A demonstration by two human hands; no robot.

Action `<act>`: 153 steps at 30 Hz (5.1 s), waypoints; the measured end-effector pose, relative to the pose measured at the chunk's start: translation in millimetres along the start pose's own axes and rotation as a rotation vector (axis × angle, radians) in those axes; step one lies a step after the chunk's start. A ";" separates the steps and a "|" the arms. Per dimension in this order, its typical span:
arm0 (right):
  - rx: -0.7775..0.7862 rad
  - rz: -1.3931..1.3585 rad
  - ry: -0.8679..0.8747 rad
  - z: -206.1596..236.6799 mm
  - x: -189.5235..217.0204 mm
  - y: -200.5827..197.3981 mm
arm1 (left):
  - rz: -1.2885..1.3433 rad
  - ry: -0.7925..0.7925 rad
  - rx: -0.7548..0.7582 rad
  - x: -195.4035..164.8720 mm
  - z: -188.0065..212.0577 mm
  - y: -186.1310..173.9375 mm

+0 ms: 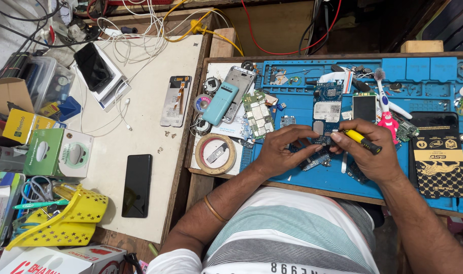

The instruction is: The person uses a yellow-handled screwdriver to remove screws from a green circuit board, then sets it aside. They pick up a white handheld gaming device and remove screws from its back cover. They then pick up a blue circuit board and remove screws from it as well.

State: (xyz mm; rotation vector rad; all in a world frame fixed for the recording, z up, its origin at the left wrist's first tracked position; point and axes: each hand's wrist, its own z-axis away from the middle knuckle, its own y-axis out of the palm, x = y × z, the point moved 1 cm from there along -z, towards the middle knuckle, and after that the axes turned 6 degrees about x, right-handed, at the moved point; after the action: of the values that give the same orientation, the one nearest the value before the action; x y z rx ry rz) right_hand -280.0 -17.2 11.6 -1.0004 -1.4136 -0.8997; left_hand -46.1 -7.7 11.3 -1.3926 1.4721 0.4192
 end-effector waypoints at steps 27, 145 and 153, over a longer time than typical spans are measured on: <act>0.007 -0.019 0.023 -1.4 0.4 -1.8 | 0.036 0.004 0.007 2.1 -0.7 0.5; 0.064 0.275 -0.013 -2.2 12.0 6.1 | 0.194 -0.079 0.072 8.5 0.3 2.8; 0.070 0.264 -0.056 -1.8 8.7 5.7 | 0.229 -0.080 0.046 3.5 0.9 2.5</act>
State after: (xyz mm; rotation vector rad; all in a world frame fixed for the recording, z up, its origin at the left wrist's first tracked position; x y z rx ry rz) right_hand -274.0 -16.2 20.2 -1.1356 -1.3129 -0.6291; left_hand -47.2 -8.2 7.0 -1.1614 1.5710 0.5748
